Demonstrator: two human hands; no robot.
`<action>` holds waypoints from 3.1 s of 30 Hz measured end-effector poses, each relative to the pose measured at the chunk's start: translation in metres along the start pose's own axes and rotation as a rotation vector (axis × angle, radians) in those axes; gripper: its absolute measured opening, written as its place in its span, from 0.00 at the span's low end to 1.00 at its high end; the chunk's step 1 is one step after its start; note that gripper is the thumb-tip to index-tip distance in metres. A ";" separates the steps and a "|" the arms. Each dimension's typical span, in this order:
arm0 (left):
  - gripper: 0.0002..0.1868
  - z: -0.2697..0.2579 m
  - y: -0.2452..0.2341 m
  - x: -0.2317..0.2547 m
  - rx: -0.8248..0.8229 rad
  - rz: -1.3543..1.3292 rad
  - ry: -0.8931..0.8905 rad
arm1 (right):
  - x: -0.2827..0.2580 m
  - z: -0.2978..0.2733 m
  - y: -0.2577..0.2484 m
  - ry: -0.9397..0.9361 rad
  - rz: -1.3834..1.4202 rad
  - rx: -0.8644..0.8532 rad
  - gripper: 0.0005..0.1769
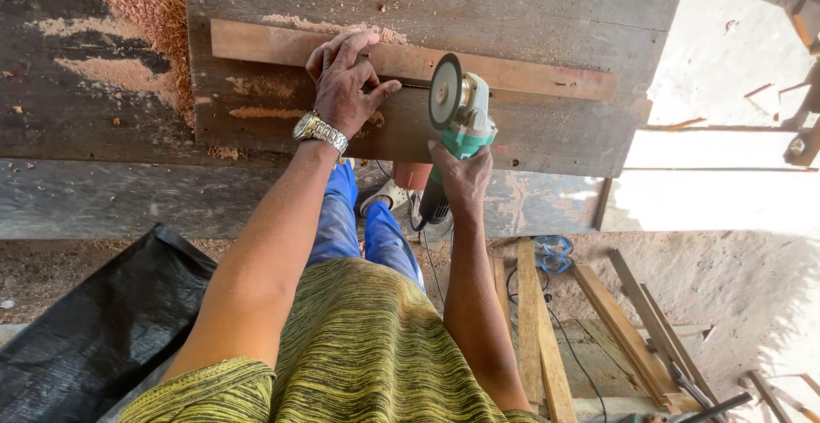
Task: Cutting a slot in a piece of wood using an angle grinder and checking a nearby power connection.
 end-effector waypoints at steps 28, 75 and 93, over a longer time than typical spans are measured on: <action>0.23 -0.001 0.003 -0.005 0.065 0.034 0.103 | 0.006 0.003 0.006 0.014 0.019 -0.007 0.24; 0.21 0.001 0.000 -0.001 0.040 0.061 0.112 | 0.008 -0.018 -0.049 0.047 0.200 0.001 0.23; 0.19 0.000 -0.004 0.004 0.010 0.071 0.091 | -0.004 -0.037 -0.058 0.034 0.170 0.027 0.24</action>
Point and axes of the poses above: each hand's wrist, its own z-axis towards the middle knuckle, its own y-axis out of the palm, x = y × z, the point moved 1 cm from there along z, towards the middle knuckle, and after that the axes turned 6 degrees about x, right-handed, at the moved point
